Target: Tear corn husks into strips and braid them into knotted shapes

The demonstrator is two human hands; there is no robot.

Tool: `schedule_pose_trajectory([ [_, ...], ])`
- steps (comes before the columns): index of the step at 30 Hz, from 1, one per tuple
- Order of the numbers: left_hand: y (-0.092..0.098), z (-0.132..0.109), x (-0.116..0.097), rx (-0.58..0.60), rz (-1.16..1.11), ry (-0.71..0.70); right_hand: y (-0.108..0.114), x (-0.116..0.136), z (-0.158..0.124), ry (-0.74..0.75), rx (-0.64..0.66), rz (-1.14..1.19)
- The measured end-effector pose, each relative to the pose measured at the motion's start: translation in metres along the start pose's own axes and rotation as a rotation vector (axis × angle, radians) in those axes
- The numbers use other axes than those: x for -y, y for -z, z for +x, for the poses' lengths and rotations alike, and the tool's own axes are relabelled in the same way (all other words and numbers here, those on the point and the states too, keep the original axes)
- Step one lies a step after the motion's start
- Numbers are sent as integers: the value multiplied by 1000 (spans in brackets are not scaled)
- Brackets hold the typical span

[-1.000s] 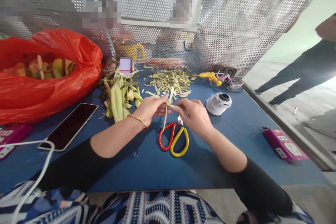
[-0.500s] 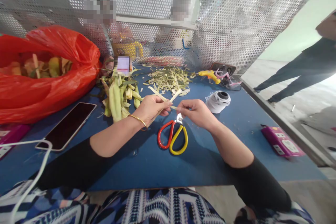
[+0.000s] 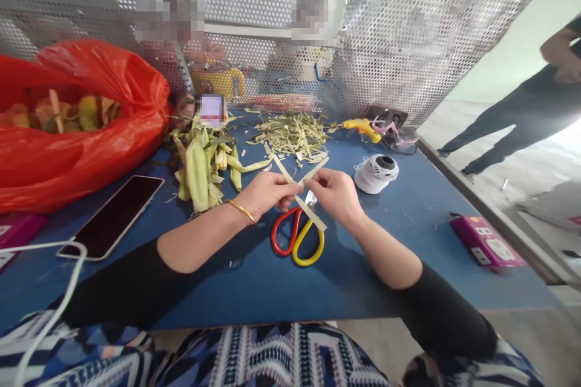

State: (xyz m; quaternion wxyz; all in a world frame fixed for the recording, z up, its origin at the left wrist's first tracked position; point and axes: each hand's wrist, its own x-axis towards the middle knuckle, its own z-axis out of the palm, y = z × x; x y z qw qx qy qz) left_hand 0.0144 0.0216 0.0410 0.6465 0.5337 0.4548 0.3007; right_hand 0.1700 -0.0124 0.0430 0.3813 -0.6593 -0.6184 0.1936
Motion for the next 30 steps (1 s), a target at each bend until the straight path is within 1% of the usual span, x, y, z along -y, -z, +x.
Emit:
schedule_pose_trajectory([
  [2,0,0,1,2,45,-23,5,4,-4,166,-161,-214],
  [3,0,-1,1,16,64,-31,6,6,-5,252,-218,-270],
  [4,-1,-2,2,38,83,-38,7,7,-5,325,-244,-290],
  [5,-2,-4,2,66,102,-42,7,7,-5,370,-230,-277],
  [6,-3,-5,2,94,119,-41,7,6,-4,378,-172,-231],
  [7,-5,-7,2,121,134,-37,5,5,-3,347,-77,-153],
  [9,-7,-10,2,157,147,-24,2,2,-1,195,148,71],
  [10,-9,-11,1,163,145,-18,0,1,0,105,231,186],
  [11,-9,-12,1,161,138,-13,-2,0,1,27,275,284],
  [12,-10,-13,0,156,131,-8,-3,-1,1,-27,278,353],
  [14,-11,-14,-2,150,122,0,-5,-2,1,-60,198,408],
  [17,-11,-15,-5,173,122,12,-7,-1,-1,-43,75,383],
  [21,-11,-16,-4,245,130,24,-8,0,-2,50,8,287],
  [23,-10,-15,-3,241,124,32,-6,0,-1,122,18,218],
  [25,-9,-14,-3,201,97,55,-2,-2,2,181,63,127],
  [27,-7,-13,-3,158,46,82,2,-4,6,205,124,-5],
  [30,-4,-11,-5,136,-10,105,8,-7,10,231,185,-187],
])
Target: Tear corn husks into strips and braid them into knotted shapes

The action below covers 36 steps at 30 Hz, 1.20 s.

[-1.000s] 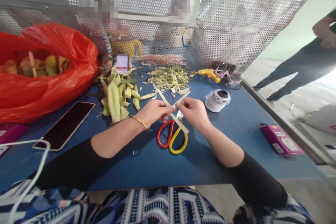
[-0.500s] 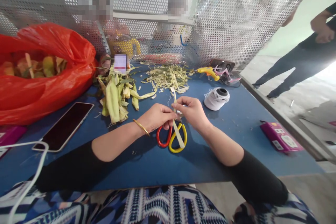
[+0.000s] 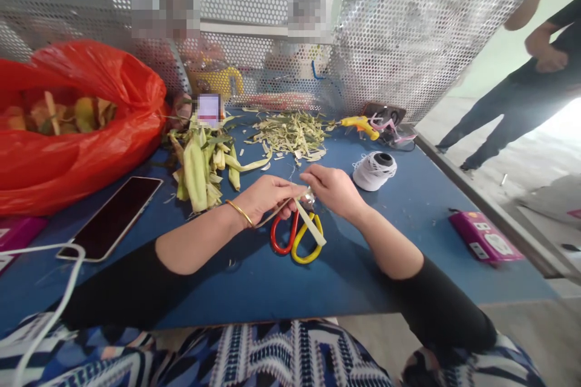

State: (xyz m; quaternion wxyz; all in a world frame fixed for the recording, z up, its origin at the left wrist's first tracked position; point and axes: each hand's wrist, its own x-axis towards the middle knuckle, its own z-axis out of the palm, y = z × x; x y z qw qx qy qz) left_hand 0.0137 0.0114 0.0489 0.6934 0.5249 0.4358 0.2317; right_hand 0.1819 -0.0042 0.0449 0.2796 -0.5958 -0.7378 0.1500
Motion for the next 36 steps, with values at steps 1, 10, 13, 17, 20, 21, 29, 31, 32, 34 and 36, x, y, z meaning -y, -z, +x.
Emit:
schedule_pose_trajectory([
  [1,1,0,0,1,-4,3,1,-1,0,11,7,-25],
  [10,-2,-1,-1,57,55,10,-4,-4,1,9,-96,-19],
  [13,1,-1,0,34,68,-10,-3,-5,1,-5,-117,-78],
  [17,3,1,0,1,18,-36,2,-5,3,-42,-111,-90],
  [20,3,1,-1,24,-19,-5,4,-6,4,-12,-87,32],
  [21,3,1,-2,36,-19,8,3,-6,4,-8,-59,97],
  [29,-1,0,3,58,38,40,-9,1,-1,-162,94,572],
  [31,-2,0,3,50,59,45,-11,3,-2,-154,38,570],
  [32,-3,0,3,46,67,43,-12,3,-2,-140,2,548],
  [34,-4,0,3,44,76,40,-14,4,-3,-97,-70,464],
  [36,-4,0,2,41,68,49,-15,4,-3,-41,-125,349],
])
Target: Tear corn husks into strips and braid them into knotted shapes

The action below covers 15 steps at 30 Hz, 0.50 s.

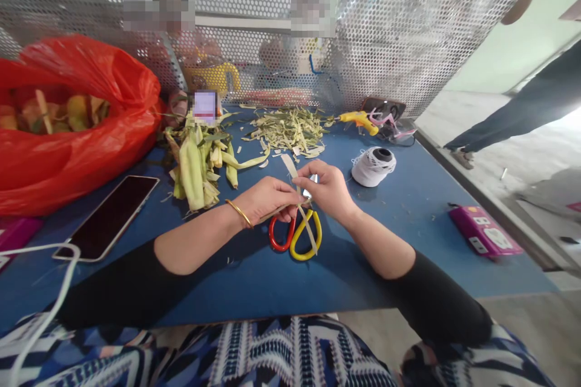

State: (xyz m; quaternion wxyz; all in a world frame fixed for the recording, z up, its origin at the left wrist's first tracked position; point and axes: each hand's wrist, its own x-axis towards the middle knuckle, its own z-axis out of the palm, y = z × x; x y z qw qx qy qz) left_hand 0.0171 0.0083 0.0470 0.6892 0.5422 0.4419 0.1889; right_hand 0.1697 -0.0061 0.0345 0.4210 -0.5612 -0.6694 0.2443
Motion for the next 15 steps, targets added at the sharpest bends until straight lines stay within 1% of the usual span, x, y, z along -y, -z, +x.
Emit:
schedule_pose_trajectory([
  [2,0,0,0,-12,-35,19,1,1,0,82,-59,-120],
  [4,2,1,0,-42,-114,16,6,5,-2,170,-160,-246],
  [6,5,2,-2,-75,-225,-30,13,10,-4,254,-282,-365],
  [7,6,3,-3,-89,-279,-69,16,13,-6,285,-326,-408],
  [8,8,4,-4,-100,-326,-113,17,16,-8,303,-341,-433],
  [9,10,4,-5,-113,-363,-156,18,18,-10,304,-329,-437],
  [11,12,4,-7,-149,-407,-226,13,19,-12,264,-231,-382],
  [13,11,4,-8,-193,-429,-266,3,16,-14,182,-111,-285],
  [15,10,5,-6,-217,-442,-279,-7,11,-15,104,-48,-201],
])
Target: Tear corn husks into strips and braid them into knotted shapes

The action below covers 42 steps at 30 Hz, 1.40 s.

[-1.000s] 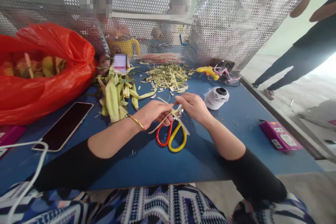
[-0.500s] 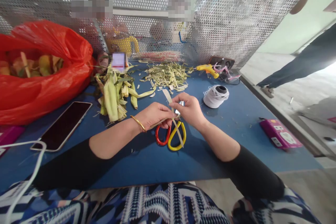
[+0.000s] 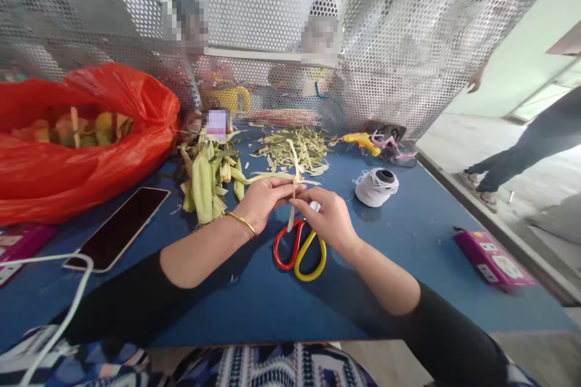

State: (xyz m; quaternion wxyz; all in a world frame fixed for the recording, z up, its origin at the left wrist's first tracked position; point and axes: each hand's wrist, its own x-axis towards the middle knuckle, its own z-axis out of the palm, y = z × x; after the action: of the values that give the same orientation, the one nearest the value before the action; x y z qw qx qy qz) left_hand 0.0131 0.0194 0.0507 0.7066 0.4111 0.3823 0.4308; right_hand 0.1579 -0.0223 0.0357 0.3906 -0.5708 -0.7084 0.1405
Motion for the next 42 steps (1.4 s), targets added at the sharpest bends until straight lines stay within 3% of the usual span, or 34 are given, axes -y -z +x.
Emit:
schedule_pose_trajectory([
  [5,-2,0,5,-7,-51,0,-10,-2,-2,-41,11,163],
  [16,-6,1,2,-97,-50,-33,-3,0,0,152,111,147],
  [19,-3,1,1,-84,-32,-10,-1,1,-2,160,72,79],
  [23,-1,-1,-1,-6,15,43,7,-1,3,34,-178,51],
  [25,-2,-3,0,39,29,96,10,-4,9,-90,-222,150],
  [30,-6,-8,6,51,155,138,6,-12,14,-363,20,572],
  [32,-7,-8,9,46,212,110,3,-14,13,-379,38,565],
  [35,-6,-7,12,50,295,60,6,-16,13,-289,-158,259],
  [37,-5,-6,12,52,364,22,12,-15,13,-149,-392,14],
  [39,-4,-7,11,73,447,-22,17,-12,13,12,-507,-154],
  [40,-4,-7,11,93,482,-40,19,-10,13,78,-474,-200],
  [42,-5,-9,11,139,522,-58,18,-8,12,131,-257,-203],
])
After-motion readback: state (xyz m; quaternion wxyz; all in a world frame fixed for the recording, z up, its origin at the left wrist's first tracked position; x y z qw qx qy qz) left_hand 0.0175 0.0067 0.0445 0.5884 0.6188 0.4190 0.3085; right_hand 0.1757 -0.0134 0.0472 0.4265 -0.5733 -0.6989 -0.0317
